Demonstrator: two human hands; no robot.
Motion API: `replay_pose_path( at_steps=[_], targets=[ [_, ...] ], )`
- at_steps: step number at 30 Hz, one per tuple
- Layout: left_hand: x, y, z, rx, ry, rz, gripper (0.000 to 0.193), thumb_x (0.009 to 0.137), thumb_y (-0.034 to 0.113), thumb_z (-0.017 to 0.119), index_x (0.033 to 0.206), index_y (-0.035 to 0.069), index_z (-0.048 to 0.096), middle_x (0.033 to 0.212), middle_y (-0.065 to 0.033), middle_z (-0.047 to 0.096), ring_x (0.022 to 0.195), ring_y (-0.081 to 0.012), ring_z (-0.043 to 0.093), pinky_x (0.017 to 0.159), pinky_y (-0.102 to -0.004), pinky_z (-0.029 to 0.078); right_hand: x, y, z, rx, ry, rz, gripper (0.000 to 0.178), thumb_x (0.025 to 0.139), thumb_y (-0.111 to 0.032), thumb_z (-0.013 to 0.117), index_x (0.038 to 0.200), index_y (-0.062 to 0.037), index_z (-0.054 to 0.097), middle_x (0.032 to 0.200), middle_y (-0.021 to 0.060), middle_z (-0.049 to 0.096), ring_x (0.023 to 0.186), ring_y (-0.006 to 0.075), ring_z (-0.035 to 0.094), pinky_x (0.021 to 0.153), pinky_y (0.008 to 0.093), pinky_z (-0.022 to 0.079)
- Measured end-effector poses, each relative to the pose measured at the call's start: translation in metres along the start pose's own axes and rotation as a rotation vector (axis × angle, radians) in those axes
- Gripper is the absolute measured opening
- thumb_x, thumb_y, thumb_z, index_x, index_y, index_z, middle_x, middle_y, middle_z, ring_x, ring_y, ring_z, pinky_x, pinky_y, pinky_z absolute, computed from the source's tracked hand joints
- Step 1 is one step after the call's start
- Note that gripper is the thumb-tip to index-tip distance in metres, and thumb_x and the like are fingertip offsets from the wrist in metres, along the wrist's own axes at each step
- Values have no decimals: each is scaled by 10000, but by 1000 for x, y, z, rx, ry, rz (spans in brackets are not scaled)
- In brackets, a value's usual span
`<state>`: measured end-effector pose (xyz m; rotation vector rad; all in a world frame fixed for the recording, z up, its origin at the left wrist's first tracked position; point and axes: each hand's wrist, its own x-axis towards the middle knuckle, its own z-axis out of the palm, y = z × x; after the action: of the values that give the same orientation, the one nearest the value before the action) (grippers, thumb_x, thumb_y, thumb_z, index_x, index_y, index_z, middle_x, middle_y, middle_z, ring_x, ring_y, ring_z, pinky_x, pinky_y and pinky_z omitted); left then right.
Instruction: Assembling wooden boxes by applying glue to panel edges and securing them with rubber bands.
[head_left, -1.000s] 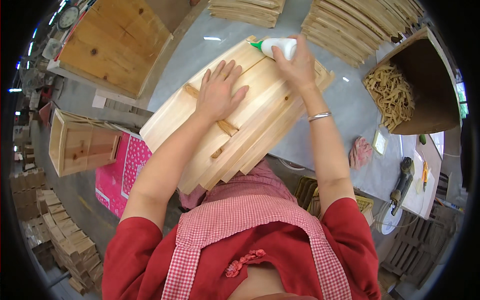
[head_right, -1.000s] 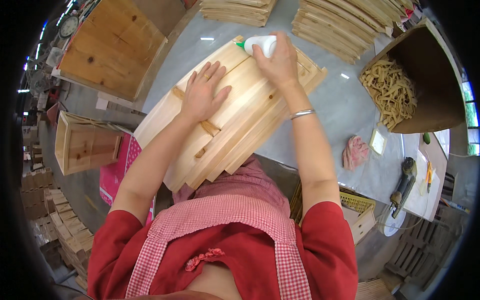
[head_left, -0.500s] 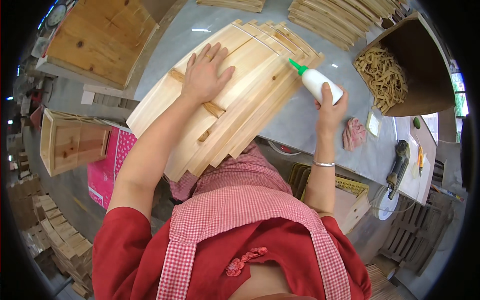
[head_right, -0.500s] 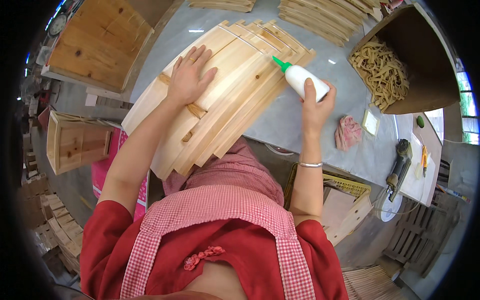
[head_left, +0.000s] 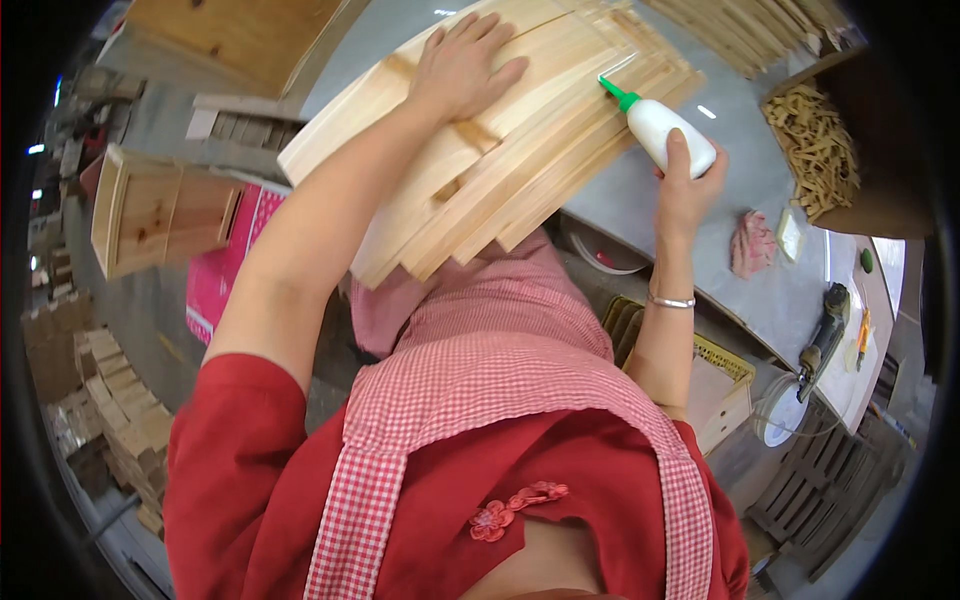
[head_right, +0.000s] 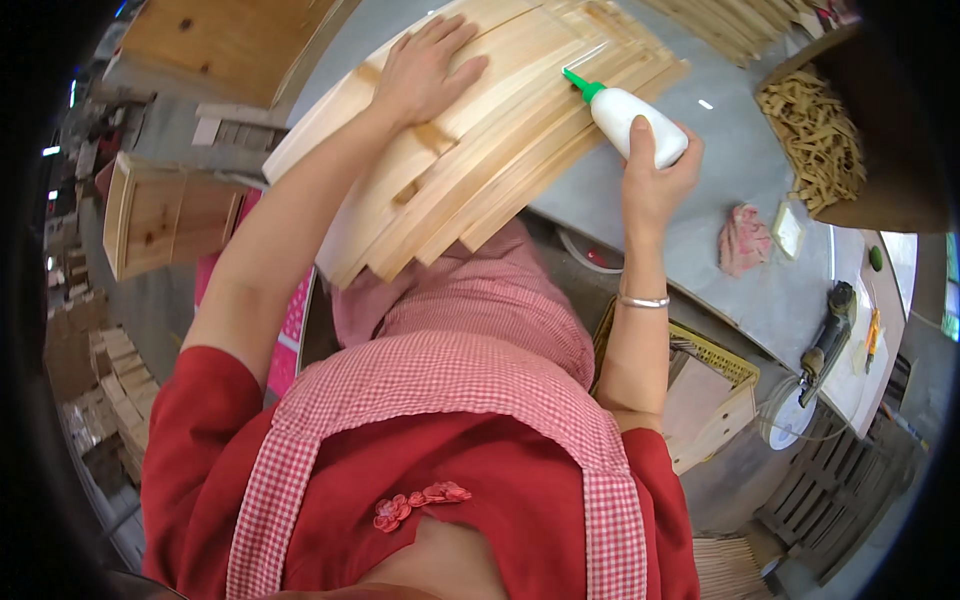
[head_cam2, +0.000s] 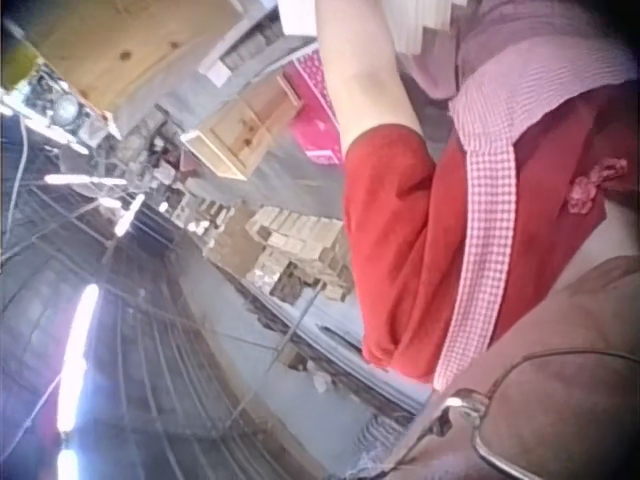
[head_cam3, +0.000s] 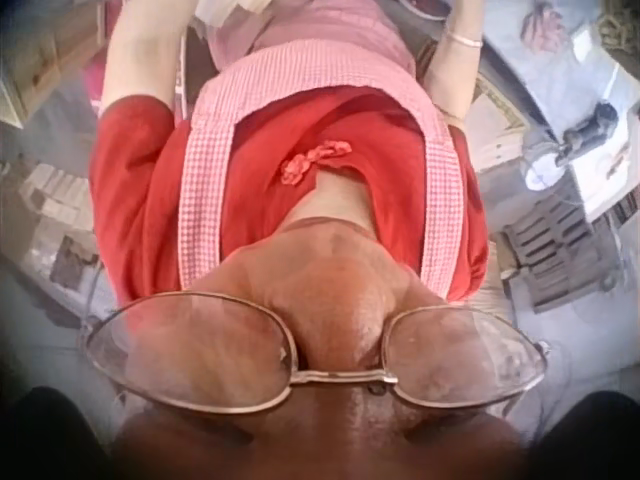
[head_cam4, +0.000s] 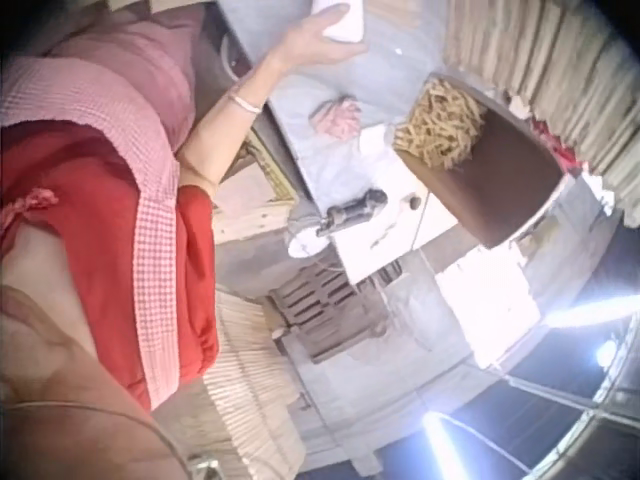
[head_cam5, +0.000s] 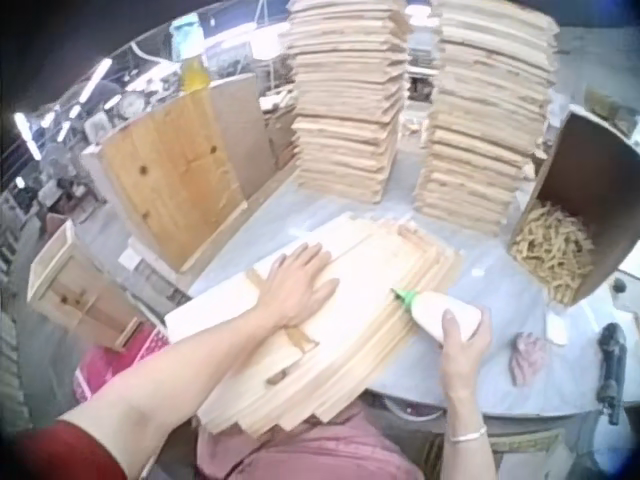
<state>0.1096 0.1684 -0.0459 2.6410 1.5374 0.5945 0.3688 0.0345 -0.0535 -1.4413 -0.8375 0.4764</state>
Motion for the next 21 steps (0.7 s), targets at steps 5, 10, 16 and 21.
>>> replay_pose_path(
  at_steps=[5,10,16,21],
  targets=[
    [-3,19,-35,-47,-95,-74,543,922,428,539,1324,63,529,1466,-175,448,1387,-362,369,1115,-536,305,-65,-9,-1,-40,-154,-68,405,856,-220,751,1083,38,535,954,116,593,803,165,572,681,308,496],
    [-10,18,-37,-78,-153,-105,571,930,458,505,1347,67,516,1502,-169,415,1424,-360,326,1140,-550,271,-132,-35,4,-46,-336,-128,416,857,-200,743,1122,29,520,982,115,589,889,178,564,806,325,479],
    [-15,16,-35,-140,-110,-86,561,921,453,508,1325,65,535,1481,-168,437,1415,-353,340,1132,-551,283,-193,-49,17,-14,-654,-111,455,809,-171,771,1130,9,503,946,127,615,824,168,604,723,290,498],
    [-17,13,-37,-175,-135,-63,534,917,445,509,1275,54,567,1447,-173,468,1406,-360,349,1128,-553,287,-207,-49,19,72,-850,-74,462,785,-163,785,1126,-3,517,920,114,609,802,173,605,699,303,505]
  ],
)
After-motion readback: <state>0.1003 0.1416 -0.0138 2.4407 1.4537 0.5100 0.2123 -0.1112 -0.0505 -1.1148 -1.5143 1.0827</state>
